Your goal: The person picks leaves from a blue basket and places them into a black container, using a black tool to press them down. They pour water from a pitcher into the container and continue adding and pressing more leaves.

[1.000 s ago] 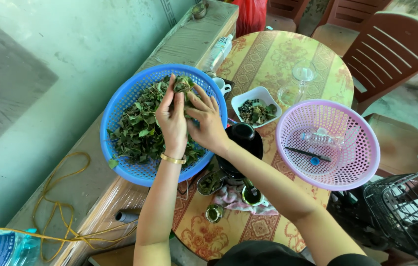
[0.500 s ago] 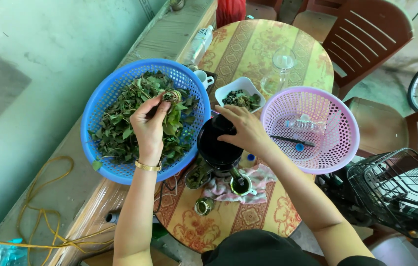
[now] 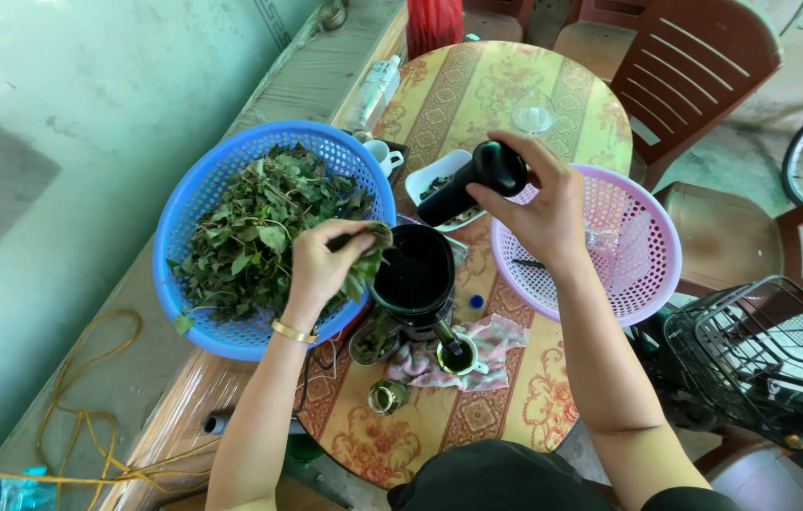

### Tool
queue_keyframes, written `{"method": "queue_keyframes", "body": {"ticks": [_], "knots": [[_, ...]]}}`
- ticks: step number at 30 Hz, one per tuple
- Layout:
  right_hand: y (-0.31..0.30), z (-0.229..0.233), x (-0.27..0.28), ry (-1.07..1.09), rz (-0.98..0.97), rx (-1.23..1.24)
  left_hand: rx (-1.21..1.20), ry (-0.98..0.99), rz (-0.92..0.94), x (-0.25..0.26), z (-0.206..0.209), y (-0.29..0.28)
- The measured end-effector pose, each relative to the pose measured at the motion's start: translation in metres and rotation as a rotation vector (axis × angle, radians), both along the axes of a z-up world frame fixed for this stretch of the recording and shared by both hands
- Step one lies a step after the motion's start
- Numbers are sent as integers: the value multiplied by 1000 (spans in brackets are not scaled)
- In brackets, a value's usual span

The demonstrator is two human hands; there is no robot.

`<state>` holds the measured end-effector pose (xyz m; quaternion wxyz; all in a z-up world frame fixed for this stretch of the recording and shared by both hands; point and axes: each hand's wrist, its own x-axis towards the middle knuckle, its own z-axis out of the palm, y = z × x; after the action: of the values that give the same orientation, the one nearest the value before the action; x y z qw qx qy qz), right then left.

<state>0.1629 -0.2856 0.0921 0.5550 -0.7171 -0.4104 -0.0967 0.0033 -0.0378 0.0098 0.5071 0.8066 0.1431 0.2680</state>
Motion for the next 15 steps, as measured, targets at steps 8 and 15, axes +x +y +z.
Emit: {"method": "queue_keyframes", "body": {"ticks": [8,15], "knots": [[-22,-25,6,184,-48,77,613,139,3,39,-6,-51],[-29,-30,5,232,-43,99,969,330,-161,50,-23,-48]]}}
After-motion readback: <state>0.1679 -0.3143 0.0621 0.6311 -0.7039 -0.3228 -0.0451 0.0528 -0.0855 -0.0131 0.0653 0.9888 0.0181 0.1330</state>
